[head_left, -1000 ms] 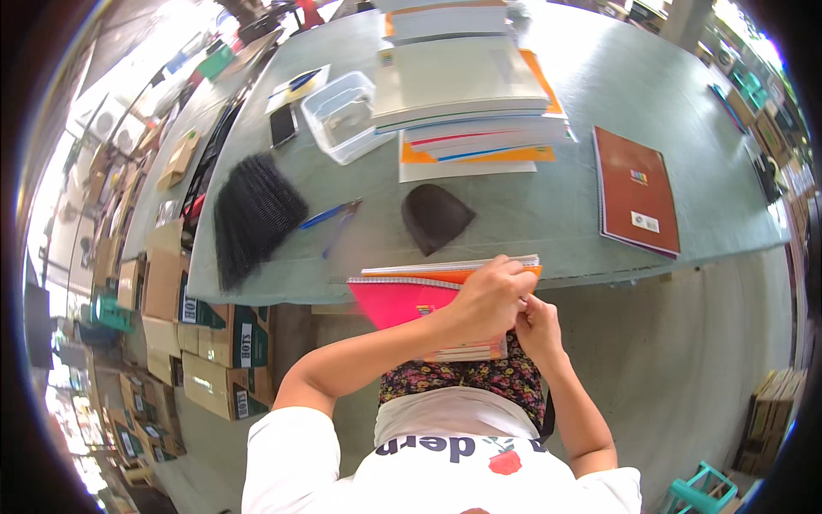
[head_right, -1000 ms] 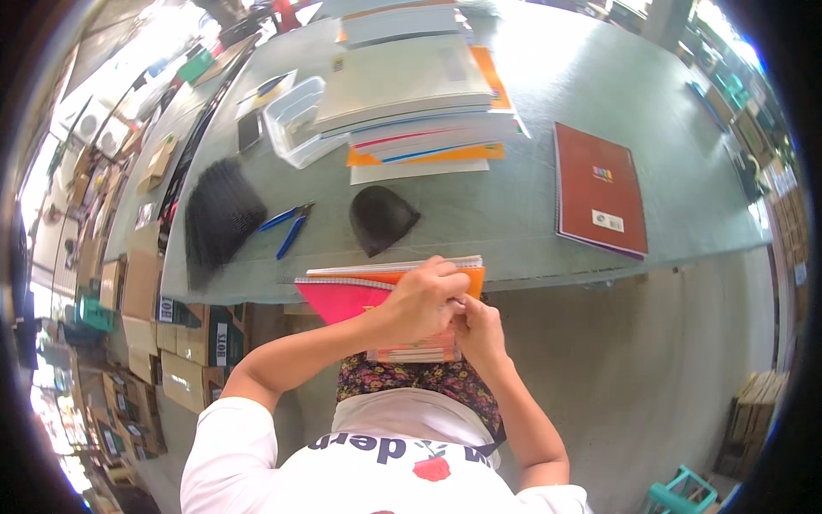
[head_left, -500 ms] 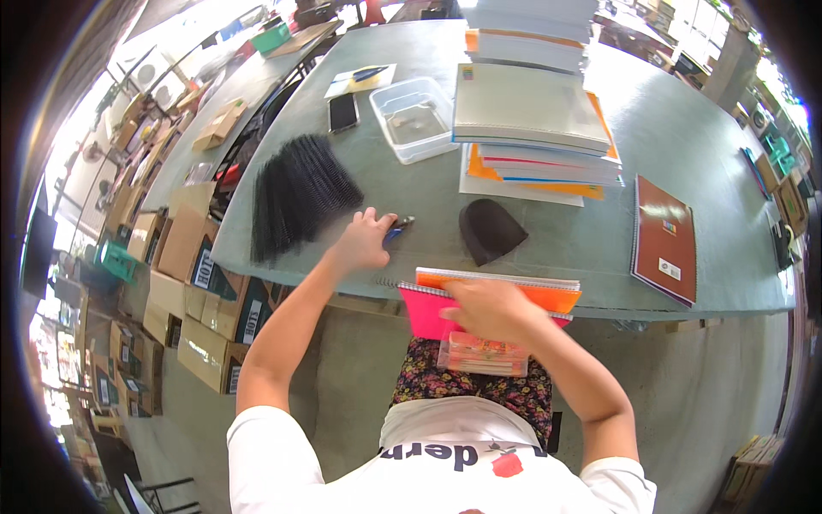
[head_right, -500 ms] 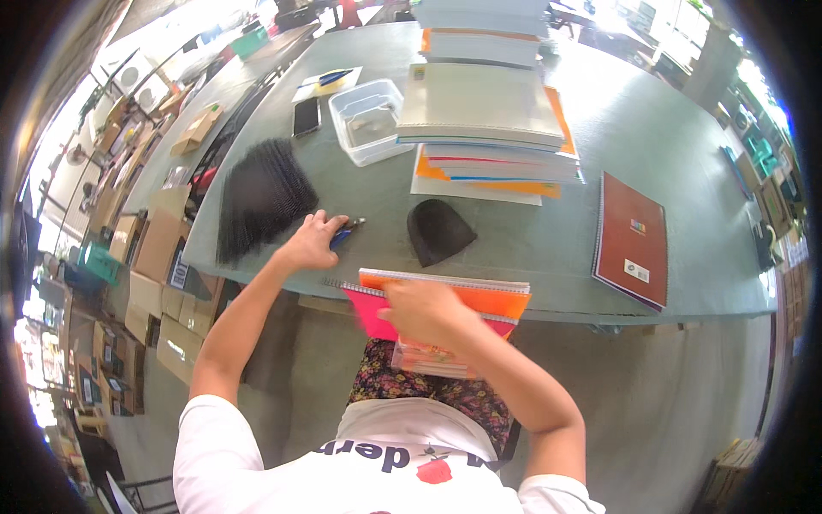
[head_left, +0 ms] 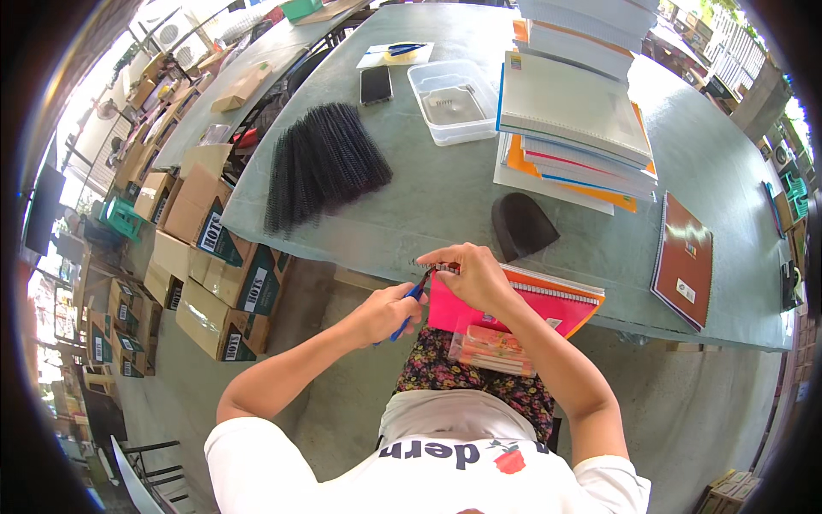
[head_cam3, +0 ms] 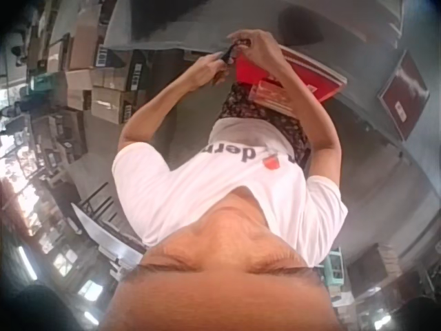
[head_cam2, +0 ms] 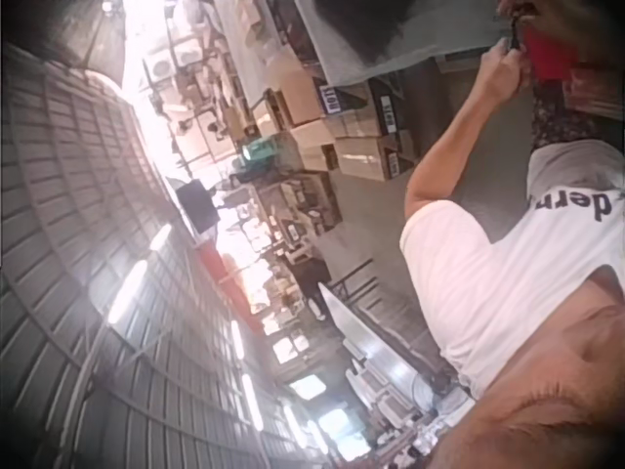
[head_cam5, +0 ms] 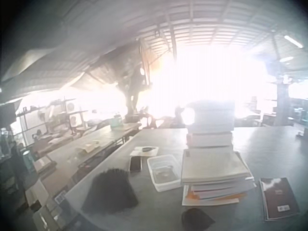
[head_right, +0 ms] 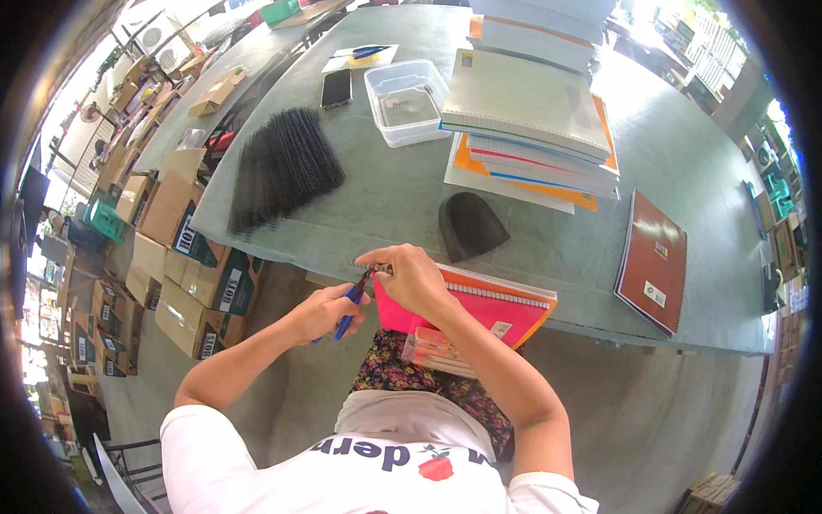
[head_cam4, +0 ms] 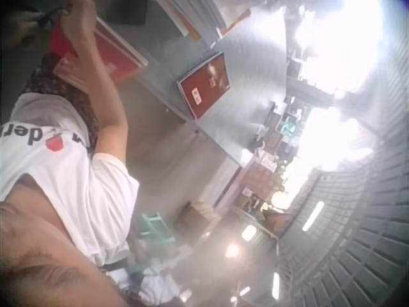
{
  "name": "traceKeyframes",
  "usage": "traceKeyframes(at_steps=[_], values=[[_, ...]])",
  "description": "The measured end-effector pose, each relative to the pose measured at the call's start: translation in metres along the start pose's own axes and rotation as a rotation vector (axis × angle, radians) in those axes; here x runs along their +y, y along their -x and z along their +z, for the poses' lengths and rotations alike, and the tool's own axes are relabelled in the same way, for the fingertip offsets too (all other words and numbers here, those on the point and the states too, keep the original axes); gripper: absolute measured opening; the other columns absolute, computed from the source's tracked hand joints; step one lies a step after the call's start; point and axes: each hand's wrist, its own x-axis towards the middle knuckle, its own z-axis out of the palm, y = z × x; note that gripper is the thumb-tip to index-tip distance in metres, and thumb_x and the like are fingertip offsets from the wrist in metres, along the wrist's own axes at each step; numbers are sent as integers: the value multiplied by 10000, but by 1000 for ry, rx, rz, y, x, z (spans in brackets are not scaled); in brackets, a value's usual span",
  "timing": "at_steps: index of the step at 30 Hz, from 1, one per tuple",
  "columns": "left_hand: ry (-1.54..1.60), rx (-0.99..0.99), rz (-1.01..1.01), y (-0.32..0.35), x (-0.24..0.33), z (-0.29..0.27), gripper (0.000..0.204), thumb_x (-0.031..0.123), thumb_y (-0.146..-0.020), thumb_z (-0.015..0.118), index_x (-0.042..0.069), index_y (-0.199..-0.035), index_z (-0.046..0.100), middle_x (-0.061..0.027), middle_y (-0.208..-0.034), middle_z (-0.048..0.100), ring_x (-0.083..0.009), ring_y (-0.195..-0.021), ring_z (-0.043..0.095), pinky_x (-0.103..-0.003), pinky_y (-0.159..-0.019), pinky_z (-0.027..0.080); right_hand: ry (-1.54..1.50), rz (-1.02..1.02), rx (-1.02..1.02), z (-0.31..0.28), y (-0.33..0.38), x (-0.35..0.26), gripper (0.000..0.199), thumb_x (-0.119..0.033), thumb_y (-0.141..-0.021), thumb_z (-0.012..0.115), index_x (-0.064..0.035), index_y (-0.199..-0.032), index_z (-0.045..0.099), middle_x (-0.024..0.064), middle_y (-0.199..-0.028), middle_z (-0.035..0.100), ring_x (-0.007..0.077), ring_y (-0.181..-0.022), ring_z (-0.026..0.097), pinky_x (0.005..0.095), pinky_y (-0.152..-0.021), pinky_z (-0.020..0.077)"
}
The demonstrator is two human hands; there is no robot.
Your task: The person assembles spiral notebooks by aligning a cover with a stack of pages, inserting a plastic spiral coil through the holes, and using pliers to secure the ends of the coil.
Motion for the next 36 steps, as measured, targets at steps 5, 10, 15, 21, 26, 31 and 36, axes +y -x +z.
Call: traceKeyframes(at_steps=[5, 10, 15, 21, 26, 31, 36], values=[[-218, -41, -29, -10, 12, -3, 232, 174, -825, 523, 12, -989, 554, -85, -767, 594, -168, -675, 571, -307, -607, 449, 166, -429, 121, 10, -3, 30, 266, 19, -758, 590, -121, -950, 709, 76, -973, 655, 255, -835, 603, 339, -749, 494], [-585, 172, 283, -7, 5, -1, 206, 158, -812, 577, -36, -855, 524, -233, -778, 613, -350, -748, 617, -416, -658, 462, 86, -337, 76, 10, 2, 17, 272, 23, -755, 574, -119, -941, 711, 78, -965, 636, 269, -890, 593, 353, -777, 483], [-625, 214, 356, -10, -6, -1, 180, 148, -817, 586, -21, -863, 543, -189, -735, 619, -328, -686, 607, -393, -630, 453, 150, -417, 68, 11, 0, 25, 285, 37, -748, 560, -101, -950, 704, 105, -975, 627, 282, -921, 587, 362, -796, 477], [-648, 182, 306, -13, 2, 0, 198, 152, -809, 571, -19, -885, 506, -243, -773, 605, -406, -760, 594, -443, -679, 458, 198, -482, 101, 10, -2, 32, 277, 41, -747, 556, -88, -947, 698, 106, -1015, 613, 285, -942, 581, 356, -815, 474], [-800, 286, 363, -9, -9, -3, 168, 142, -823, 575, 8, -923, 563, -154, -726, 628, -309, -662, 614, -393, -605, 449, 150, -356, 161, 9, 2, 25, 179, -23, -726, 619, -22, -896, 677, 116, -1041, 569, 290, -861, 602, 354, -753, 493], [765, -289, -331, 1, 7, 5, 219, 185, -881, 497, -9, -972, 541, -110, -856, 639, -268, -693, 616, -406, -582, 474, 208, -292, 234, 12, -1, 37, 173, -85, -690, 680, 43, -796, 630, 131, -987, 543, 290, -747, 610, 366, -681, 500], [-221, 27, 91, -11, -5, 11, 278, 327, -907, 512, 49, -905, 520, -42, -726, 517, -138, -639, 472, -296, -600, 415, 241, -275, 305, 19, -3, 41, 137, -82, -696, 682, 37, -733, 625, 135, -968, 537, 292, -723, 603, 360, -664, 499]])
